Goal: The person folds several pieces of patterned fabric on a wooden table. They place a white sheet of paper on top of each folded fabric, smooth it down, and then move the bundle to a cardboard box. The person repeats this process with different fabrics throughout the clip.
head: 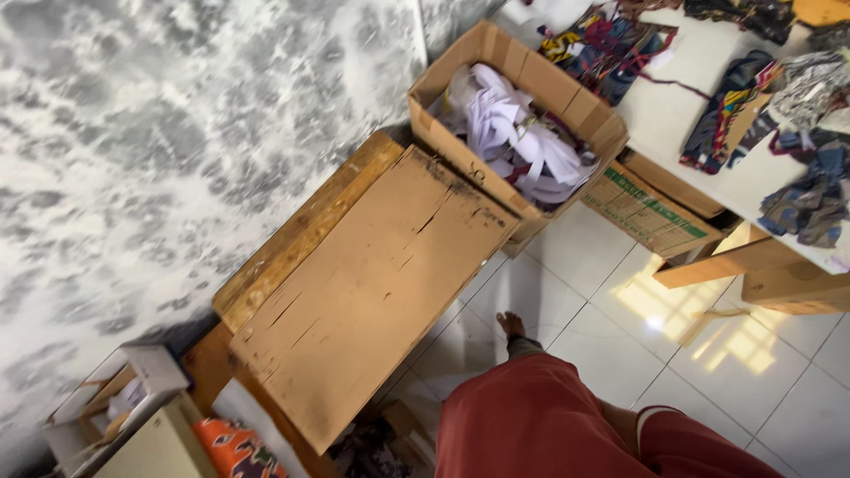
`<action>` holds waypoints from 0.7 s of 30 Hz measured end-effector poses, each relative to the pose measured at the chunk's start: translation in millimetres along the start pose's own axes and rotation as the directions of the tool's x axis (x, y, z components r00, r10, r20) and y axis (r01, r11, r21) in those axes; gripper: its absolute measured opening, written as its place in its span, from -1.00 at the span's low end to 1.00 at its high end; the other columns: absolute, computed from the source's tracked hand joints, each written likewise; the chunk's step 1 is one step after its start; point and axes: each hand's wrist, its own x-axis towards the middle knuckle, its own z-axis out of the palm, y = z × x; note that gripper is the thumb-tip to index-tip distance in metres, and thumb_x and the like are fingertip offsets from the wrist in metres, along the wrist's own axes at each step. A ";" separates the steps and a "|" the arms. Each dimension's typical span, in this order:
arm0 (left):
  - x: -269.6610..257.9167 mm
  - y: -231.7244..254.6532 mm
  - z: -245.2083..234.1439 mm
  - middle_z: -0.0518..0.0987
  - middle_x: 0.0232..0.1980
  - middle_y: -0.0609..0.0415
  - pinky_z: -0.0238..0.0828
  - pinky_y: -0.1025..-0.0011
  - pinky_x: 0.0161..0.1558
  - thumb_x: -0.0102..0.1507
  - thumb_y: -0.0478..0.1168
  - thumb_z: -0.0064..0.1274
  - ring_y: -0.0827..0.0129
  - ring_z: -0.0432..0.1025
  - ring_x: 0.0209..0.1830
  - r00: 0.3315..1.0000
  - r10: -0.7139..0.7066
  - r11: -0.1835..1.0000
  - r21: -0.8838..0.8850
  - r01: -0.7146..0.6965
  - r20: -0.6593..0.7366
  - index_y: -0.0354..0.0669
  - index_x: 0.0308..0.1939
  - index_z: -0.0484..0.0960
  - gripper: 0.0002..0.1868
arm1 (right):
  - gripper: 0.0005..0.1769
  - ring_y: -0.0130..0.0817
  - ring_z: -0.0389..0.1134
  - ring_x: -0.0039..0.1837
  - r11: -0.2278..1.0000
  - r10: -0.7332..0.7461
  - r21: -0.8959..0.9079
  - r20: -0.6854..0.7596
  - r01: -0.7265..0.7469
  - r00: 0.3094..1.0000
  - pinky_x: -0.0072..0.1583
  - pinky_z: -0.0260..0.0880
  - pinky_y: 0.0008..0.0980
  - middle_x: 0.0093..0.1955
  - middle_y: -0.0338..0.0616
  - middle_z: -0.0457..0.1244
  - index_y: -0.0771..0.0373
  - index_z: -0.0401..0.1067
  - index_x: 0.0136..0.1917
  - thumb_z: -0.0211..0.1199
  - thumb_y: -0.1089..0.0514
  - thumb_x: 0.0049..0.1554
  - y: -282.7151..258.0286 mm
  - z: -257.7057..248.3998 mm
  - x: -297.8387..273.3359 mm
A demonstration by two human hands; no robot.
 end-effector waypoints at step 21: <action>-170.6 180.7 19.8 0.69 -0.25 -0.06 0.54 0.23 -0.31 0.07 0.26 0.29 0.19 0.59 -0.37 0.776 0.531 0.822 -0.432 -0.372 0.341 -0.20 -0.11 0.68 -0.39 | -0.50 0.00 0.39 0.29 0.936 -0.191 0.266 -0.165 0.230 0.968 0.30 0.39 -0.05 0.24 0.02 0.37 0.19 0.46 0.22 0.17 -0.12 0.12 -67.0 -119.1 102.4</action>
